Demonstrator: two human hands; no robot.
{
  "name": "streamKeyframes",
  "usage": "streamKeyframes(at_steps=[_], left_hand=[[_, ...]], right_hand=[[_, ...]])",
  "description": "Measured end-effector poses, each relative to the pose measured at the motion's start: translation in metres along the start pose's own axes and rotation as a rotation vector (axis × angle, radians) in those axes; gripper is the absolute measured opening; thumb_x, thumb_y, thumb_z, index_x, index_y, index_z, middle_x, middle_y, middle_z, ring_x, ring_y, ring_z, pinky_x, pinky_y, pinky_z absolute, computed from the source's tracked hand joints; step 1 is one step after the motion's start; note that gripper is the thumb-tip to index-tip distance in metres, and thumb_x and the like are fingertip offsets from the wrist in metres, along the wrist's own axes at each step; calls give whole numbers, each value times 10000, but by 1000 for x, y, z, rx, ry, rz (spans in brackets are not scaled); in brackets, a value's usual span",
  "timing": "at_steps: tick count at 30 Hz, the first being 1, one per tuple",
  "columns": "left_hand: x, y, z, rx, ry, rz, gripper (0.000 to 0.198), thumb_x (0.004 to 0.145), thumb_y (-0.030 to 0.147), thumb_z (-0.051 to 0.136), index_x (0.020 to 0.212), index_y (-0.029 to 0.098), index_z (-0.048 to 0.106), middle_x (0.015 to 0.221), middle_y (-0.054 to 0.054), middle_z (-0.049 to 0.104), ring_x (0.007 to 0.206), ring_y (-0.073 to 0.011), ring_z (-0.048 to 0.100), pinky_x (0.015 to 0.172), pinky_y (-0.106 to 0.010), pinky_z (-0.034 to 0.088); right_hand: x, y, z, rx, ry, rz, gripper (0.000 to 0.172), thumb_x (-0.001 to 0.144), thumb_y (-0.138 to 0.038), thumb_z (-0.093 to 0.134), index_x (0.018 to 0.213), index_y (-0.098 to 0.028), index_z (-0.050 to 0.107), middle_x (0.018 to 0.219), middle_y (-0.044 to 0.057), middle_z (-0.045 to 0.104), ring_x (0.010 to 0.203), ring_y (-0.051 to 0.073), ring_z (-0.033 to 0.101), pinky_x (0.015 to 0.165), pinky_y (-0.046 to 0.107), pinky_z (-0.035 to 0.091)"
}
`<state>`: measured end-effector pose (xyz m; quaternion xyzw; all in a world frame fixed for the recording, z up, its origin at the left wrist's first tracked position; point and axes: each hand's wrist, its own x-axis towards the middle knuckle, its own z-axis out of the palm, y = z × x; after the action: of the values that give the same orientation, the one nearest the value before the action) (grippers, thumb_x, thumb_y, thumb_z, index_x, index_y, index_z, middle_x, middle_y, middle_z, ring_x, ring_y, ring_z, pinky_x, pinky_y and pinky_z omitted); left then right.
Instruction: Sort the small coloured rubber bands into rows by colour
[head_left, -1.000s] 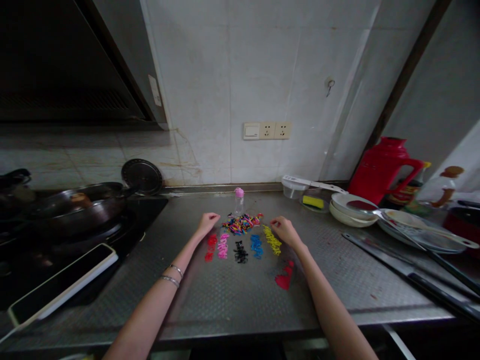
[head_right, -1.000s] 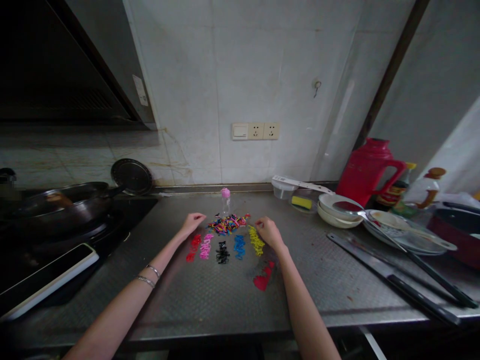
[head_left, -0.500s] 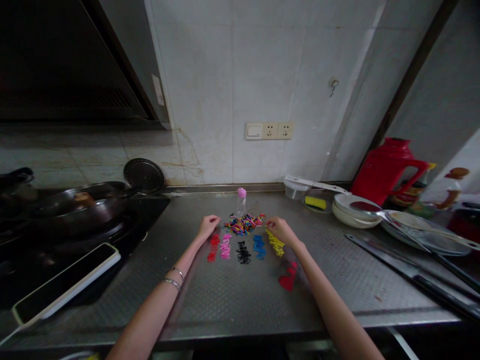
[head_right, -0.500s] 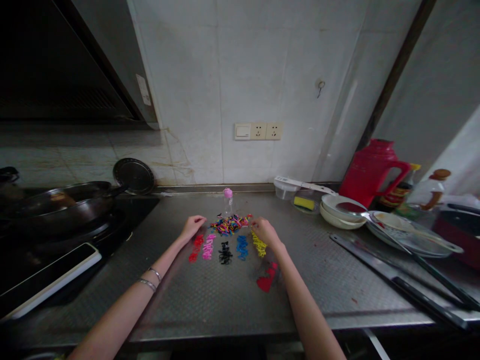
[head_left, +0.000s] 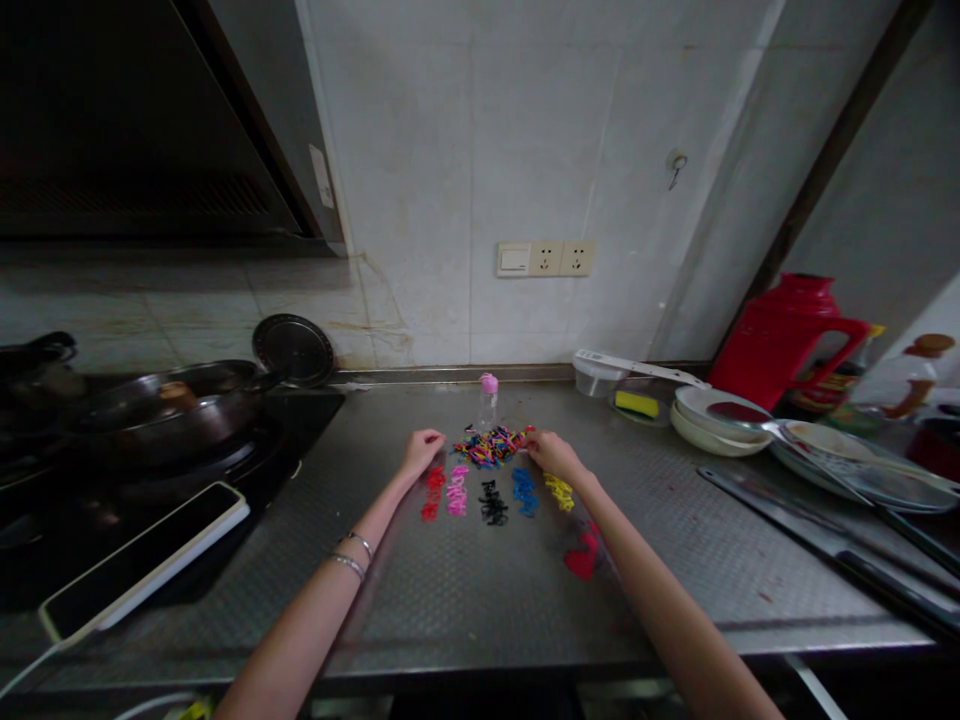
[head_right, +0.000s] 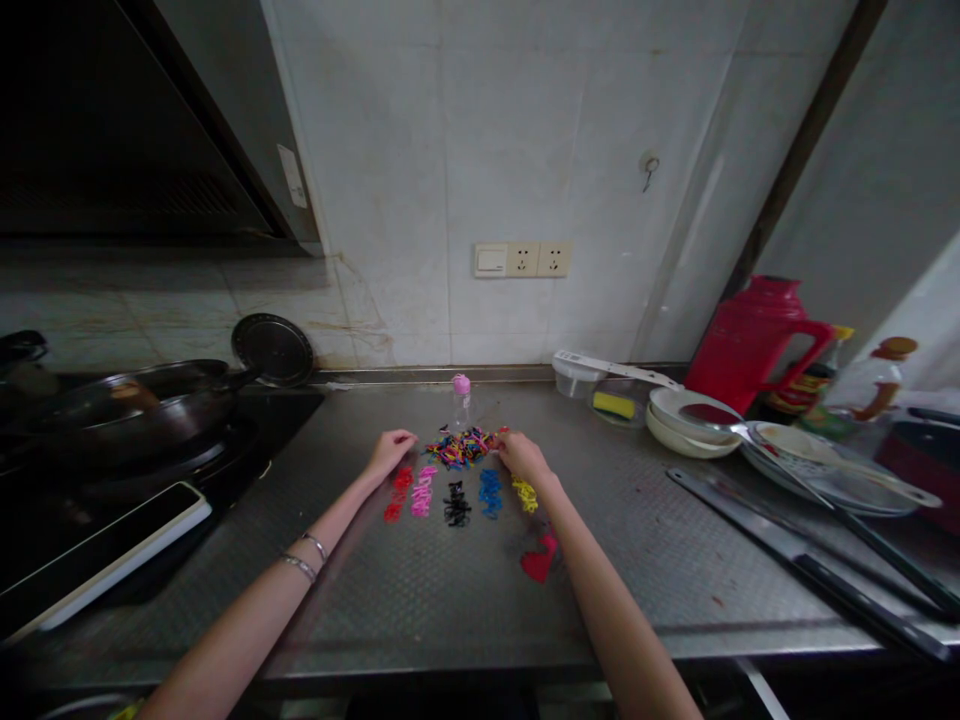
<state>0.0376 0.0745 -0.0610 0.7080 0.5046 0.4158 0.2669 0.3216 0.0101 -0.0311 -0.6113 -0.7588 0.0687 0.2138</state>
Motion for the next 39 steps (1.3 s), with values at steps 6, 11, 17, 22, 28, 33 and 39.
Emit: streamKeyframes(at_steps=[6,11,17,22,28,33,39], left_hand=[[0,0,0,-18,9,3,259,705,312,490,718,108,649,716,-66,662,689,-160,591,652,-248,433],[1,-1,1,-29,12,-2,243,691,292,494,712,107,651,710,-65,663,681,-158,590,650,-249,433],[1,-1,1,-36,-1,34,241,680,273,492,702,100,659,703,-72,664,662,-156,584,633,-246,426],[0,-2,0,-28,-1,57,246,673,288,505,703,105,666,697,-73,665,649,-157,581,621,-247,422],[0,-3,3,-69,-57,30,238,653,290,535,720,104,668,684,-63,657,620,-142,563,603,-237,413],[-2,0,5,54,-96,32,298,632,360,579,764,110,672,540,-1,561,497,-102,457,488,-203,320],[-1,1,4,191,-136,97,294,646,359,572,804,133,673,546,16,507,505,-99,420,486,-204,279]], right_hand=[[-3,-12,-7,-7,44,-21,228,756,-132,424,813,-215,629,834,41,638,766,136,558,644,189,358],[-5,-49,-6,95,59,-137,230,746,-130,443,865,-198,627,890,43,635,813,139,551,699,197,379],[-9,-100,12,210,-15,-336,250,722,-93,447,870,-172,632,877,47,638,829,145,557,748,216,397],[-12,-112,26,253,-76,-370,292,692,-77,457,900,-178,635,878,47,641,832,144,565,745,210,409],[-12,-90,16,298,0,-361,268,691,-71,451,855,-170,637,876,42,647,830,140,563,754,219,408],[-16,-51,-6,274,56,-232,251,695,-99,453,843,-174,641,840,36,647,783,138,560,731,224,408],[-28,4,-18,207,125,-87,271,685,-143,451,871,-155,649,843,64,644,774,156,562,722,241,409]])
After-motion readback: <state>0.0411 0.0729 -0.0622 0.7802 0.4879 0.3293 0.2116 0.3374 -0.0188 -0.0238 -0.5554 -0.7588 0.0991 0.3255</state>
